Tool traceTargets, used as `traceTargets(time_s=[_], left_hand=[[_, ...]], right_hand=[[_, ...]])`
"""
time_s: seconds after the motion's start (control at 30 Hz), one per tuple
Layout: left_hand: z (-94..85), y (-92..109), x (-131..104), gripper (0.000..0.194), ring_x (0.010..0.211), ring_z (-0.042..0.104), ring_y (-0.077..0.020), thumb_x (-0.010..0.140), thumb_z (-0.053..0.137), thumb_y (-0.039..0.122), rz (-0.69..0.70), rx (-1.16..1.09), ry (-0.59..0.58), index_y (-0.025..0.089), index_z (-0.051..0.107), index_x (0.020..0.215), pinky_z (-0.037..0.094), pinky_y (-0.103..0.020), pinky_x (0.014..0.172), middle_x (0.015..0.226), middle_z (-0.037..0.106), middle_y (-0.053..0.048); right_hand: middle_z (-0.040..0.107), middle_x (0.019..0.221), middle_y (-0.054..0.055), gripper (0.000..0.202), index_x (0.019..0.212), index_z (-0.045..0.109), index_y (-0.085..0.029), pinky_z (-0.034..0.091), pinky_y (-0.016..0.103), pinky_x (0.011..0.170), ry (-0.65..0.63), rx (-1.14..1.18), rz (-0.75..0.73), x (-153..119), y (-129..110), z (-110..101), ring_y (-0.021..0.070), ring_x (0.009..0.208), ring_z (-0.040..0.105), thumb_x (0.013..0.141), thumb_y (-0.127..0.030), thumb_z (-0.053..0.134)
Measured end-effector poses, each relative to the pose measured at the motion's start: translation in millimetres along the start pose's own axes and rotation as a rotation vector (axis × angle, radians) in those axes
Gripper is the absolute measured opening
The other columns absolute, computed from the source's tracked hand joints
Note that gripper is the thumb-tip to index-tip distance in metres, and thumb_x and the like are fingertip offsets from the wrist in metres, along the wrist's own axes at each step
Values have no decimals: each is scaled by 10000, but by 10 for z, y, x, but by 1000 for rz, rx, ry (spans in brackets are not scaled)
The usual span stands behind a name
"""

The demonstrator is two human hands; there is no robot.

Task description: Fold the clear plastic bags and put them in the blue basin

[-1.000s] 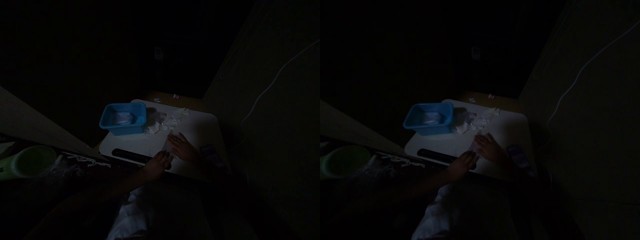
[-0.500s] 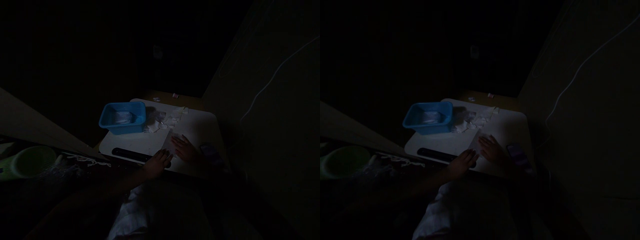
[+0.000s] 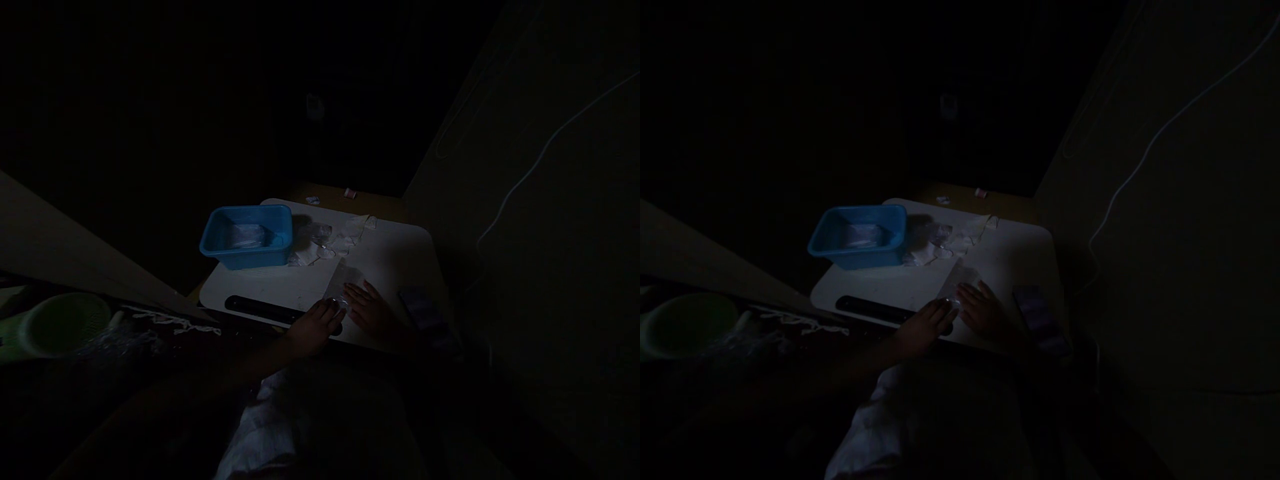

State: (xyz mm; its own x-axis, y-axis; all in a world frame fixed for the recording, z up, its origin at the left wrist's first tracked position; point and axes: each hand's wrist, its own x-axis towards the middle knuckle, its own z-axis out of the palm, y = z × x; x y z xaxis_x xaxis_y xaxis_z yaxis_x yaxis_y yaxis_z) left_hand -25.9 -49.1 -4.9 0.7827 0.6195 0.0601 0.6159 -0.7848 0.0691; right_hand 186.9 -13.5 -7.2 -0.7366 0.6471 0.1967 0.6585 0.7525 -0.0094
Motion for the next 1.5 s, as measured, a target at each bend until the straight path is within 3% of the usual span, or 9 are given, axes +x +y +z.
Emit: traceTargets(time_s=[0.37,0.73,0.93,1.17,1.4,1.5], left_hand=[[11,-8,3,625,1259,310,-290,767,495,124,8,10,12,83,263,1347,256,-434,1021,1335,369,-203],[7,-18,-5,658,1279,272,-289,765,517,160,-7,13,-4,107,241,1360,239,-422,1030,1372,328,-177],[19,-16,-4,670,1276,274,-299,762,528,169,3,19,3,91,238,1361,238,-419,1032,1361,333,-190],[39,-21,-4,666,1267,289,-301,756,530,156,3,24,15,95,247,1356,250,-412,1026,1357,337,-185],[36,-22,-6,648,1267,290,-302,770,512,158,7,28,6,97,243,1356,241,-423,1028,1357,338,-186],[37,-23,-12,655,1273,279,-296,770,512,154,5,25,5,98,235,1361,240,-418,1030,1364,330,-182]], right_hand=[[406,1370,110,435,1317,376,-141,205,448,1067,8,15,-18,-6,-96,-22,188,1277,339,908,-271,302],[391,1375,126,446,1327,362,-133,179,481,1063,24,-89,181,102,252,-44,207,1284,331,912,-268,268],[360,1398,110,463,1346,325,-149,162,469,1071,-17,-39,26,24,83,-9,192,1294,308,902,-278,294],[371,1389,126,469,1349,318,-139,154,489,1066,-1,-54,75,27,164,-17,203,1291,316,901,-274,289],[381,1386,104,463,1342,336,-150,128,463,1080,-23,-31,18,22,49,-60,191,1287,321,898,-278,308],[389,1380,103,446,1329,358,-149,132,455,1077,-31,-42,81,38,143,-67,183,1275,342,908,-268,272]])
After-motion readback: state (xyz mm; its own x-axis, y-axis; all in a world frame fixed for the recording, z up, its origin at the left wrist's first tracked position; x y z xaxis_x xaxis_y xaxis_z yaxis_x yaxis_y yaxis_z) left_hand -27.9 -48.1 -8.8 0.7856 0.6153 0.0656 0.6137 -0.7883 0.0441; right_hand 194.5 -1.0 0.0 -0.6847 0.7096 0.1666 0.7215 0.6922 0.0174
